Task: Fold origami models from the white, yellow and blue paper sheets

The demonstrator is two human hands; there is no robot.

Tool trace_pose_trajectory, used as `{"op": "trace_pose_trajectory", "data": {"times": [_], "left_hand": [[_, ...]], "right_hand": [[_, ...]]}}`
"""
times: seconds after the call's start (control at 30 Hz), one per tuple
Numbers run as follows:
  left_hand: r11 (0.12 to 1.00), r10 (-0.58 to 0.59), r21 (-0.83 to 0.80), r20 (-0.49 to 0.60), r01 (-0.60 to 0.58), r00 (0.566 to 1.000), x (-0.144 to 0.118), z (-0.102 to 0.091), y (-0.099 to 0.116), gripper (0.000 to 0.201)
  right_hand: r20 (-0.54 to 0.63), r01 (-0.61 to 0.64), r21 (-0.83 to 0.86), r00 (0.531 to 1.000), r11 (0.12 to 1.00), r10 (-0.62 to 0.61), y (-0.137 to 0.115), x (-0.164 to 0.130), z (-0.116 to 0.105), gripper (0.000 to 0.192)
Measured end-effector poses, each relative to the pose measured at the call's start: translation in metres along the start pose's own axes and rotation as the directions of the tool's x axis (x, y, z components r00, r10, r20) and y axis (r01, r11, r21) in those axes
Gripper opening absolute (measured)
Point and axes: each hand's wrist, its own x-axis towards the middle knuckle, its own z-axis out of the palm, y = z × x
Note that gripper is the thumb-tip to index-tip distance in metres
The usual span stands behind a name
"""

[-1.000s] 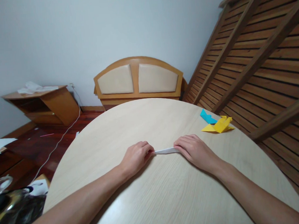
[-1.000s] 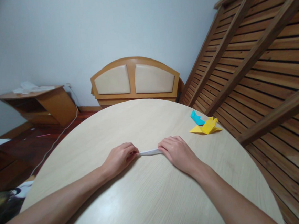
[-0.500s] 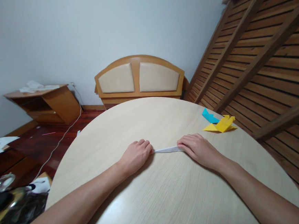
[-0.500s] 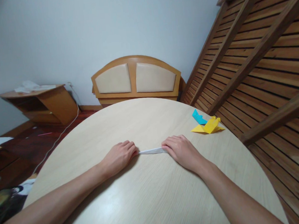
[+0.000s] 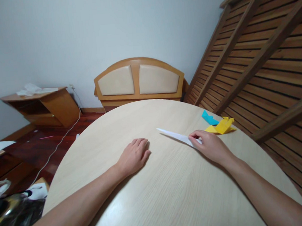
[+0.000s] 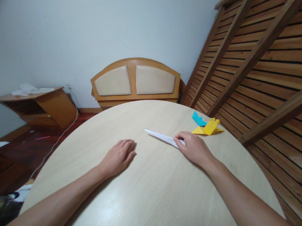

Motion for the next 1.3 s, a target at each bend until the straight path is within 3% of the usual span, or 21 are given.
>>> {"op": "trace_pose_trajectory", "data": {"times": [0.1,0.23,0.4,0.73,0.93,1.03,1.1,1.2,1.3], "left_hand": [[0.999,0.012,-0.047,-0.007,-0.012,1.0,0.0,0.005,-0.003,0.027],[0.998,0.021,-0.053,-0.012,-0.021,1.0,-0.001,0.009,-0.004,0.027],[0.998,0.017,-0.068,-0.027,-0.019,0.999,-0.002,0.009,-0.004,0.027],[0.995,0.015,-0.095,-0.025,-0.017,1.0,0.0,0.009,-0.002,0.026],[0.991,0.073,-0.112,-0.05,-0.079,0.996,0.002,0.009,-0.002,0.027],[0.988,0.115,-0.098,-0.031,-0.118,0.993,0.002,0.007,-0.002,0.035],[0.988,0.125,-0.09,-0.008,-0.125,0.992,0.003,0.006,-0.001,0.043],[0.991,0.108,-0.084,0.057,-0.103,0.992,0.002,0.006,0.0,0.053],[0.994,0.09,-0.079,0.155,-0.079,0.984,0.002,0.007,-0.001,0.057]], "right_hand": [[-0.112,-0.149,-0.072,0.984,0.986,0.141,0.014,0.002,-0.007,0.024],[-0.241,-0.364,-0.221,0.919,0.905,0.311,0.027,0.004,-0.014,0.025],[-0.29,-0.497,-0.336,0.863,0.8,0.414,0.033,0.011,-0.014,0.03],[-0.254,-0.484,-0.36,0.873,0.798,0.416,0.047,0.016,0.0,0.032],[-0.334,-0.271,-0.439,0.934,0.857,0.124,0.023,0.011,0.004,0.03],[-0.199,-0.032,-0.324,0.979,0.946,-0.034,-0.006,0.002,0.017,0.03],[-0.049,0.079,-0.211,0.995,0.974,-0.091,-0.026,-0.007,0.029,0.044],[0.229,0.13,-0.125,0.968,0.984,-0.099,-0.044,-0.019,0.043,0.069],[0.382,0.108,-0.082,0.922,0.991,-0.069,-0.046,-0.021,0.045,0.073]]}}
